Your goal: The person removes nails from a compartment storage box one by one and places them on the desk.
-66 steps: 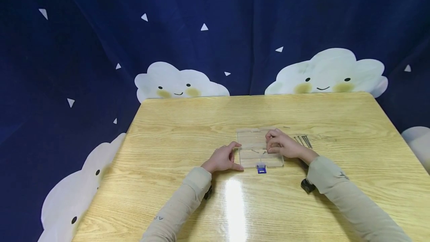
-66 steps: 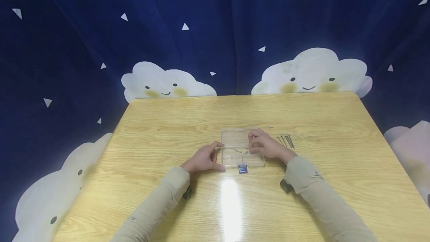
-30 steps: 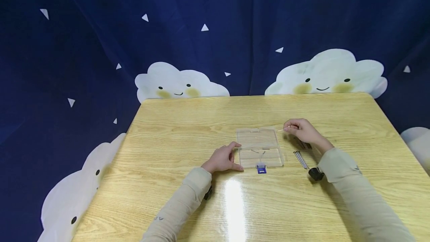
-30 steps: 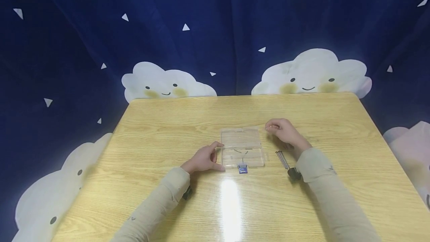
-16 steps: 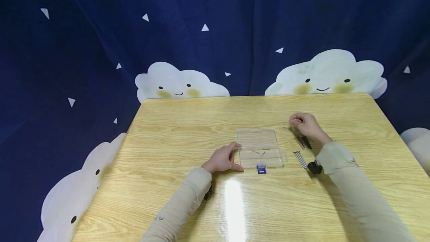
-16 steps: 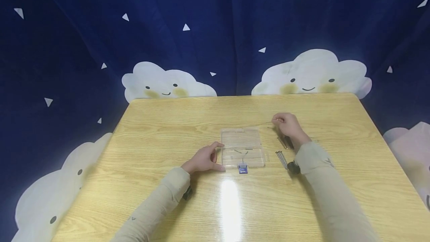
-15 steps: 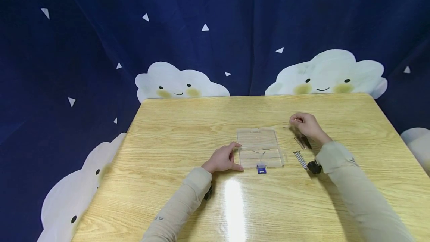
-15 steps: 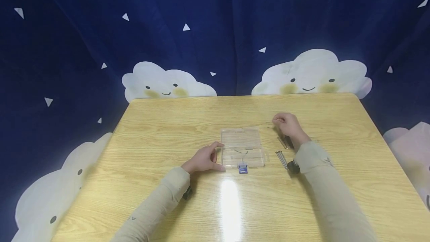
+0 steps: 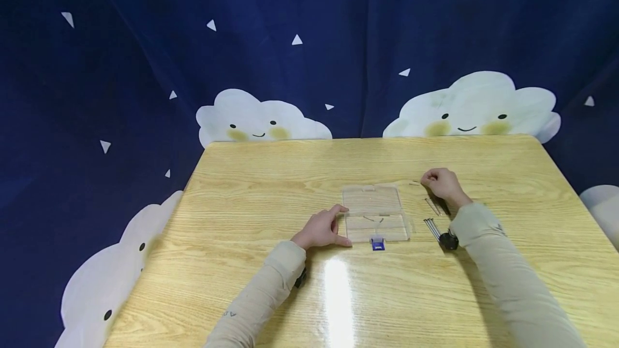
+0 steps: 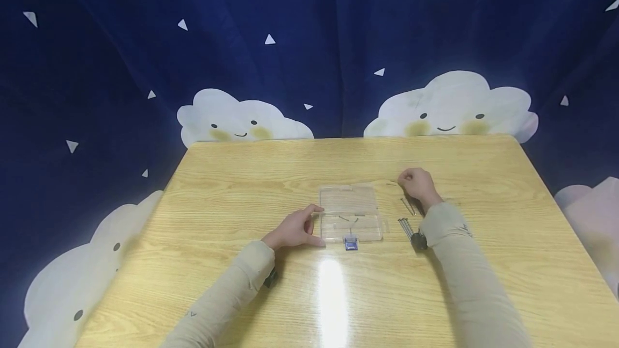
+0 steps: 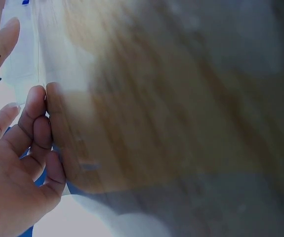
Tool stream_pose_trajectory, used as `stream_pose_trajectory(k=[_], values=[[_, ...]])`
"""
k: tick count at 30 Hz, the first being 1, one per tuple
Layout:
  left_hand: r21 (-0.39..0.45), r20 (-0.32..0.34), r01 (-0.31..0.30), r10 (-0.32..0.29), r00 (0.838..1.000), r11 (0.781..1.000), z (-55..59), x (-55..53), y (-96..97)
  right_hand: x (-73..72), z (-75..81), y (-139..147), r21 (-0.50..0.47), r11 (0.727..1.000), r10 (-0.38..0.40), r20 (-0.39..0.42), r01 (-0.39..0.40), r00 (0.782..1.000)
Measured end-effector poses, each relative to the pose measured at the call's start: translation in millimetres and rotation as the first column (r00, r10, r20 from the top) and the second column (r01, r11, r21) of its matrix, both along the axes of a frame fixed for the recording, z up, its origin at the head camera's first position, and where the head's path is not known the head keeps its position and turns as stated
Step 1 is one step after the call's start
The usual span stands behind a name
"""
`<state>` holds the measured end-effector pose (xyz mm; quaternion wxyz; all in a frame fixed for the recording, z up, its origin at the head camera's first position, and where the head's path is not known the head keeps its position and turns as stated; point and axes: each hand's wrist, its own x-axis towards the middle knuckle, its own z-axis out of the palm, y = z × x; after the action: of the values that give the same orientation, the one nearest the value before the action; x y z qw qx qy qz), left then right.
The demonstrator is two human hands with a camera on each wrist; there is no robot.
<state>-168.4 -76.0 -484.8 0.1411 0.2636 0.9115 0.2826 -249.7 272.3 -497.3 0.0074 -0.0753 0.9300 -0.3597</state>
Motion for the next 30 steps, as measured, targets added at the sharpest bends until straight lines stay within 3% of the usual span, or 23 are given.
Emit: stream_pose_trajectory(k=[10, 23, 30], values=[[0.004, 0.018, -0.004, 0.004, 1.0, 1.0, -0.1, -0.4, -0.5, 13.8, 19.2, -4.8, -0.017, 1.0, -0.025, -0.009, 0.025, 1.0], [-0.022, 0.019, -0.008, 0.008, 1.0, 1.0, -1.7, -2.2, 0.0, 36.9, 15.8, -23.3, -0.066, 0.997, -0.033, -0.088, 0.027, 0.996], [-0.022, 0.021, -0.009, 0.009, 1.0, 1.0, 0.2, -1.3, 0.8, 50.9, 15.6, -35.8, -0.093, 0.996, -0.001, -0.155, -0.014, 0.988]])
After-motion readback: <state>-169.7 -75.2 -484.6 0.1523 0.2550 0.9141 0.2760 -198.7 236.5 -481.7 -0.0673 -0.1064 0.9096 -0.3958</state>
